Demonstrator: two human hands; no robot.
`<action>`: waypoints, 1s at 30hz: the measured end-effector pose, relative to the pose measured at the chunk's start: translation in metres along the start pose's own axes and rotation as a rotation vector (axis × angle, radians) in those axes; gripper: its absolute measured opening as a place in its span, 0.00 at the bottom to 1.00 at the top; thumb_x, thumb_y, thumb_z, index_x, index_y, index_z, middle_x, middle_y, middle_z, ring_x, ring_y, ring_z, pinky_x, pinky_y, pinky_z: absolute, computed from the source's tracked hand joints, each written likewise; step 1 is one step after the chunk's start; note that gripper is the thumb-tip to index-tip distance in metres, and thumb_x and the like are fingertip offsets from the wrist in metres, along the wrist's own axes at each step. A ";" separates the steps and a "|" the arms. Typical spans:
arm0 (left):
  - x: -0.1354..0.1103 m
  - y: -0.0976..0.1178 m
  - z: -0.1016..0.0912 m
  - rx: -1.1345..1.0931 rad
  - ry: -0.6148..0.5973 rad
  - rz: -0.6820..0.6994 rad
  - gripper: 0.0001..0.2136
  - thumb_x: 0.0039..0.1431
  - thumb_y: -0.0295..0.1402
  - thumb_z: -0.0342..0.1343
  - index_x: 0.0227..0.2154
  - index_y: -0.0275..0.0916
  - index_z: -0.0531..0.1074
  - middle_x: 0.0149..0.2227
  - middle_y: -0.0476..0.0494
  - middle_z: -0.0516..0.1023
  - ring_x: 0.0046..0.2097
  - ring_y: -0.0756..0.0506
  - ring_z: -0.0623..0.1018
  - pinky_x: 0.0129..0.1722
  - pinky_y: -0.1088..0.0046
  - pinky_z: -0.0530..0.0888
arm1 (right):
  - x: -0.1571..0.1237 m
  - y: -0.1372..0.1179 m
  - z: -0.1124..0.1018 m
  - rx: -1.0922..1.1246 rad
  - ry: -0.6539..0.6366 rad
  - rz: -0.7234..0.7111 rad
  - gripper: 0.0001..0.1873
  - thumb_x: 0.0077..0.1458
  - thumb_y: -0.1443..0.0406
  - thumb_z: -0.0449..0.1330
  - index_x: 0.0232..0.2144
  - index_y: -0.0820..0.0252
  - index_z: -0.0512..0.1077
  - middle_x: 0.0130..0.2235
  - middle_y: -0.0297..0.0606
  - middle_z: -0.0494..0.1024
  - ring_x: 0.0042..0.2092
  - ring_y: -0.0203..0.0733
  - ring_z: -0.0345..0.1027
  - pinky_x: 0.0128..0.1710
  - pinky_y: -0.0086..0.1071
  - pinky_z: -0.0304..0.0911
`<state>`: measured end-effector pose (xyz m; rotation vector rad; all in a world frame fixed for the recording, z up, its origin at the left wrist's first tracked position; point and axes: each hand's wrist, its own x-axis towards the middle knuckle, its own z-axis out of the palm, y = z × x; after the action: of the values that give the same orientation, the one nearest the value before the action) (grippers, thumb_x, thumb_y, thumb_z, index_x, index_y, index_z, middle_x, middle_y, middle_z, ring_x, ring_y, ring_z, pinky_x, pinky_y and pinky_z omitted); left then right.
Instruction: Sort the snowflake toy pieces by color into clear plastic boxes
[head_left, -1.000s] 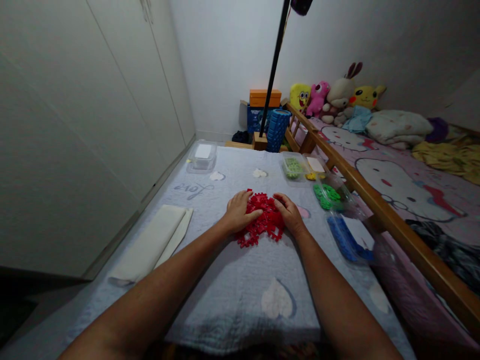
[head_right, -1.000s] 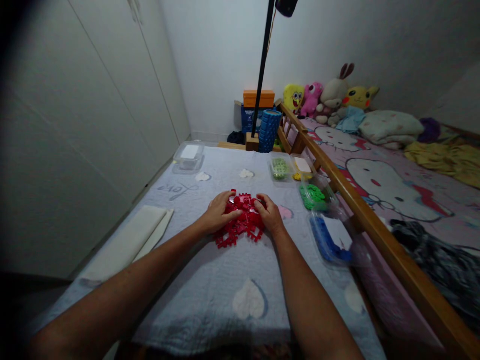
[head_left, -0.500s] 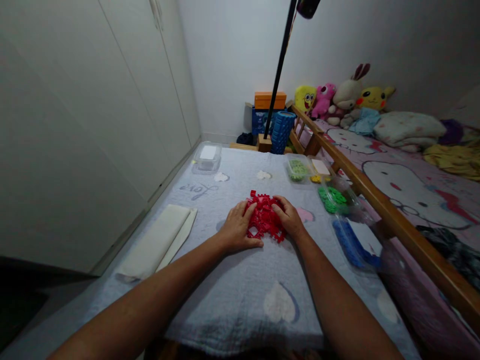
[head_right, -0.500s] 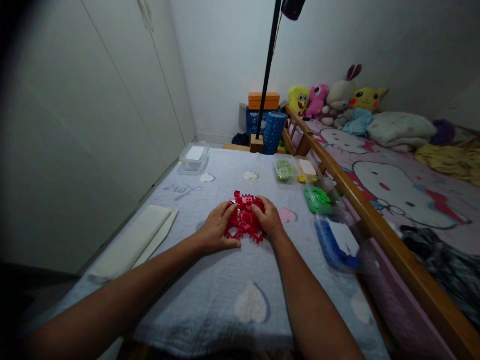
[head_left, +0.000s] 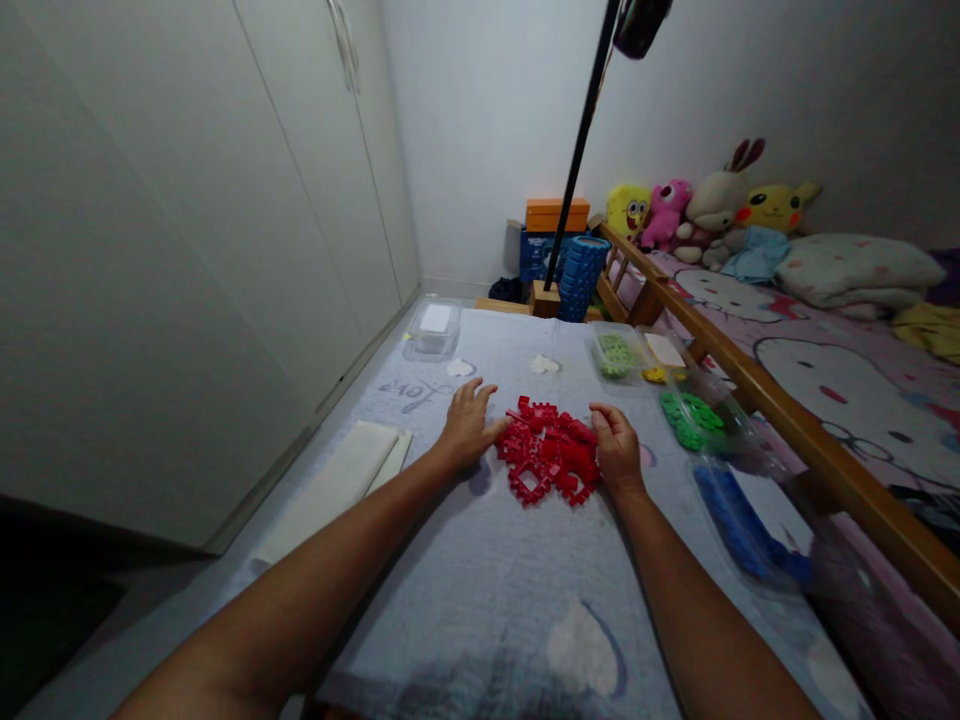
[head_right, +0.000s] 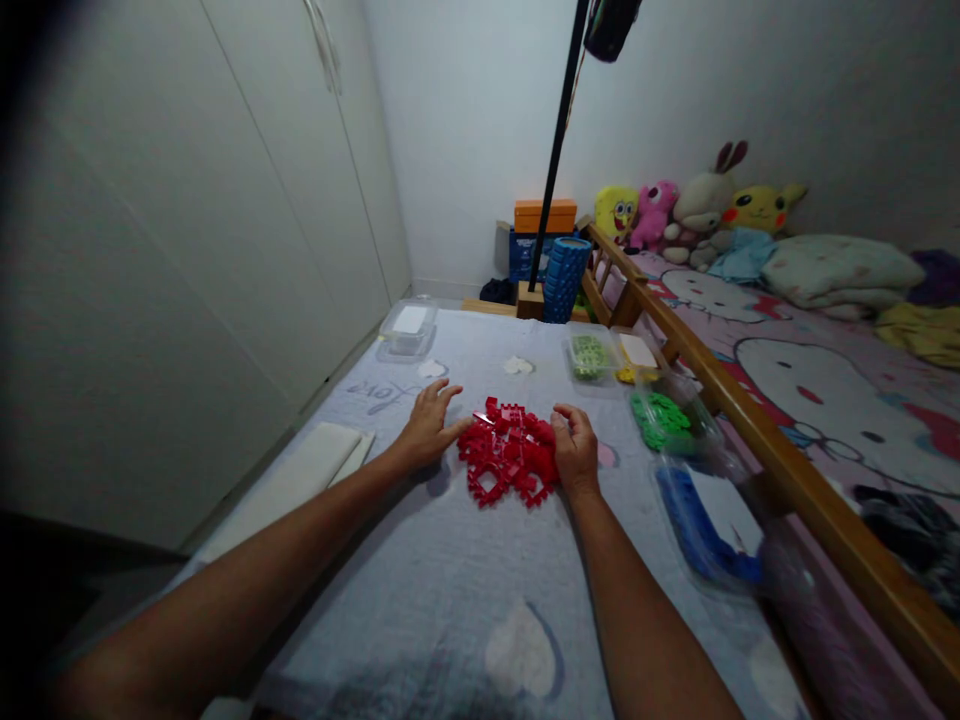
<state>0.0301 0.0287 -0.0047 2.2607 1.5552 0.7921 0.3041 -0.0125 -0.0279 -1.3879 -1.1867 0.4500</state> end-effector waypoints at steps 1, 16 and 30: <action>0.008 -0.008 -0.003 0.048 0.035 -0.045 0.29 0.61 0.42 0.62 0.63 0.38 0.68 0.69 0.30 0.63 0.71 0.33 0.63 0.70 0.51 0.61 | 0.000 0.000 0.000 -0.005 0.004 0.004 0.23 0.56 0.48 0.59 0.41 0.60 0.78 0.45 0.46 0.81 0.49 0.52 0.72 0.58 0.50 0.64; 0.089 -0.057 -0.042 0.440 -0.071 -0.325 0.25 0.63 0.27 0.52 0.63 0.35 0.68 0.79 0.36 0.42 0.69 0.33 0.66 0.61 0.57 0.71 | 0.003 0.003 -0.001 0.001 -0.003 0.062 0.22 0.53 0.47 0.60 0.37 0.59 0.78 0.42 0.44 0.80 0.48 0.52 0.72 0.57 0.49 0.63; 0.086 -0.063 -0.049 0.440 -0.055 -0.245 0.29 0.60 0.25 0.52 0.65 0.37 0.67 0.76 0.38 0.53 0.68 0.34 0.67 0.64 0.58 0.69 | 0.003 0.002 0.000 -0.035 -0.060 -0.008 0.20 0.56 0.48 0.60 0.36 0.57 0.78 0.42 0.42 0.80 0.47 0.50 0.72 0.54 0.45 0.66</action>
<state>-0.0240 0.1285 0.0261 2.2759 2.0928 0.3421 0.3059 -0.0098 -0.0285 -1.4076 -1.2538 0.4703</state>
